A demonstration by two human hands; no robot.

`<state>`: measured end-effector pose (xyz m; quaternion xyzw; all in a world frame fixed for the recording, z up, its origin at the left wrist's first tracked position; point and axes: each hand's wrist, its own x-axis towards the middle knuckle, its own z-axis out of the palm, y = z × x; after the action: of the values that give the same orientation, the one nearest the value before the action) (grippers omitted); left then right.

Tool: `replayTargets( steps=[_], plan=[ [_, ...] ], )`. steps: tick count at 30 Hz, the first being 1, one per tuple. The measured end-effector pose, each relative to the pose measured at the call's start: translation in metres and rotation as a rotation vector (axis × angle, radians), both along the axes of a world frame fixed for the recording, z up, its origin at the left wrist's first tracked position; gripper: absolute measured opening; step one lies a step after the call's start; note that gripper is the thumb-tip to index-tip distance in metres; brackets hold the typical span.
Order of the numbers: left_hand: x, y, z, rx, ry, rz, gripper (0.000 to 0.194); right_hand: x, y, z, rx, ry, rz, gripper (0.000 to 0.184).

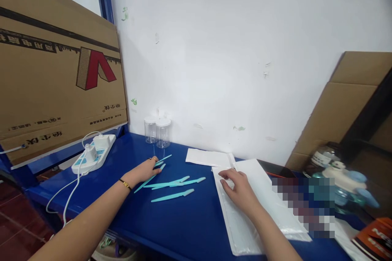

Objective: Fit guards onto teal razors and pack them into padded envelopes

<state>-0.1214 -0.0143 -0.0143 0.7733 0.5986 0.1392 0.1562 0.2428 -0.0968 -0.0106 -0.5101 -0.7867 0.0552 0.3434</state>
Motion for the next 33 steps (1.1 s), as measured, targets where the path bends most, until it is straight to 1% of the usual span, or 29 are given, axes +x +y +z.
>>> replayTargets(
  steps=[2,5,8,10,12,13,15,17,19,21,22,24,26,27,28,29,30,31,33],
  plan=[
    [0.005,0.000,-0.008,0.088,0.092,-0.054,0.022,0.000,0.000,-0.001,-0.009,0.004,-0.005,0.019],
    [0.016,0.012,-0.015,0.201,0.152,-0.087,0.022,0.002,0.001,-0.002,-0.032,0.017,-0.026,0.018],
    [0.027,0.025,-0.015,0.222,0.152,-0.079,0.025,0.005,0.003,-0.005,-0.034,0.027,-0.039,0.019],
    [0.033,0.026,-0.012,0.226,0.149,-0.070,0.030,0.007,0.005,-0.007,-0.013,0.029,-0.034,0.019],
    [0.038,0.019,-0.007,0.246,0.124,-0.051,0.037,0.009,0.007,-0.007,0.019,0.035,-0.027,0.018],
    [0.041,0.013,-0.003,0.259,0.098,-0.062,0.041,0.010,0.007,-0.005,0.039,0.046,-0.028,0.018],
    [0.048,0.000,0.002,0.252,0.031,-0.150,0.048,0.011,0.005,0.003,0.083,0.089,-0.040,0.018],
    [0.055,-0.011,0.005,0.193,-0.010,-0.295,0.050,0.015,-0.004,0.017,0.121,0.180,-0.051,0.017],
    [0.062,-0.016,0.004,0.130,-0.006,-0.373,0.048,0.026,-0.024,0.036,0.119,0.326,-0.032,0.017],
    [0.067,-0.016,0.000,0.110,0.003,-0.377,0.045,0.045,-0.057,0.056,0.064,0.475,0.043,0.017],
    [0.068,-0.013,-0.002,0.110,-0.002,-0.368,0.046,0.058,-0.078,0.064,0.016,0.523,0.093,0.017],
    [0.070,-0.008,-0.004,0.123,-0.014,-0.349,0.048,0.087,-0.127,0.076,-0.090,0.530,0.233,0.015],
    [0.071,-0.006,-0.003,0.155,-0.019,-0.311,0.052,0.117,-0.179,0.078,-0.199,0.507,0.365,0.016],
    [0.072,-0.007,-0.001,0.173,-0.024,-0.278,0.054,0.132,-0.203,0.074,-0.305,0.475,0.399,0.016],
    [0.072,-0.010,0.002,0.189,-0.031,-0.240,0.056,0.146,-0.225,0.066,-0.408,0.455,0.396,0.016],
    [0.073,-0.016,0.005,0.207,-0.043,-0.201,0.057,0.158,-0.243,0.054,-0.520,0.420,0.345,0.017],
    [0.075,-0.024,0.008,0.223,-0.058,-0.168,0.057,0.170,-0.257,0.037,-0.655,0.394,0.259,0.017],
    [0.077,-0.033,0.011,0.239,-0.075,-0.143,0.057,0.179,-0.267,0.016,-0.763,0.420,0.145,0.018],
    [0.085,-0.056,0.014,0.276,-0.119,-0.123,0.053,0.194,-0.277,-0.034,-0.888,0.547,-0.075,0.020]
  ],
)
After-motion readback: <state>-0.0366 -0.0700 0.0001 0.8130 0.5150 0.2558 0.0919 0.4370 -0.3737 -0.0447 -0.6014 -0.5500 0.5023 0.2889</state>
